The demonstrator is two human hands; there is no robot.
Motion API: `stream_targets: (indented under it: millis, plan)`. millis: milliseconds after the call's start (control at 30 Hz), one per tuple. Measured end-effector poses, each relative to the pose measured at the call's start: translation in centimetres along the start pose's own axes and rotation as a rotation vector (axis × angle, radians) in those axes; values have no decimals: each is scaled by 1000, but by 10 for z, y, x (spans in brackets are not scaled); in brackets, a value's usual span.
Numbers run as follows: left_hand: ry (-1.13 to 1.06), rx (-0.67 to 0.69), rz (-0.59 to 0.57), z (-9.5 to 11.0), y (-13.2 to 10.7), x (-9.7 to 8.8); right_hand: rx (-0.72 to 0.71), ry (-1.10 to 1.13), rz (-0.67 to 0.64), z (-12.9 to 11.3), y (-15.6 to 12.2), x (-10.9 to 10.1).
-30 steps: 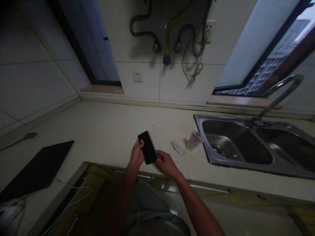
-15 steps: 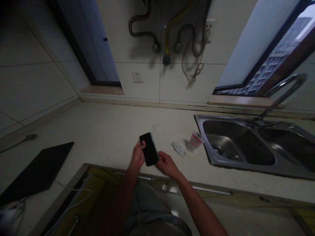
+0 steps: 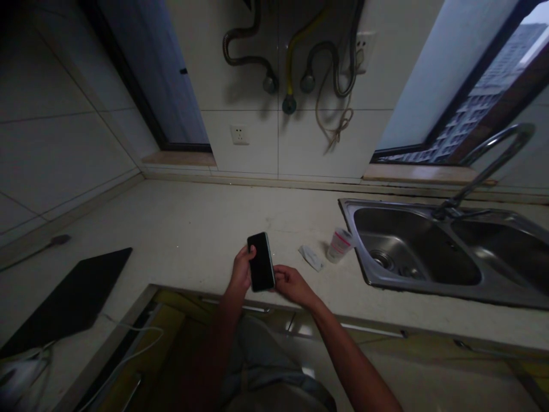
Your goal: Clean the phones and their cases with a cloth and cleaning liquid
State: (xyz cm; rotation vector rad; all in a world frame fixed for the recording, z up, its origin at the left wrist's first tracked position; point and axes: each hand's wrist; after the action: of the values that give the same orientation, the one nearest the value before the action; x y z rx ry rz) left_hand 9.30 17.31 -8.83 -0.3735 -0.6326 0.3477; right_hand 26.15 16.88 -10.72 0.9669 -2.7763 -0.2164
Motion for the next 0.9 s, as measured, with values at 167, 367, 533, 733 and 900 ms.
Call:
stream_targets:
  millis: [167,367,533,733,900]
  plan:
    - [-12,15,1,1,1,-1,14,165,11,-2,-1,0]
    - [35,43,25,-4,2,-1,48,91,13,5,1,-1]
    - [13,39,32,-4,0,1,83,11,1,4,2,2]
    - [-40,8,-34,-2,0,-1,25,-139,-34,-8,-2,3]
    - [-75,-30,-48,-1,3,-4,-32,-267,-71,-18,-4,5]
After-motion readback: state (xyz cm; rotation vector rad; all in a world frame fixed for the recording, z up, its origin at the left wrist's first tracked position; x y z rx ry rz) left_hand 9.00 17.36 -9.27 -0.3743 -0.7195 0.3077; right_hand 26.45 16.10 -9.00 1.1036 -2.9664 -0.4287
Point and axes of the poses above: each hand's wrist, its own y-axis towards the middle knuckle, its own x-axis out of the palm, z = x × y, and after that the axes turned 14 degrees about -x, right-handed
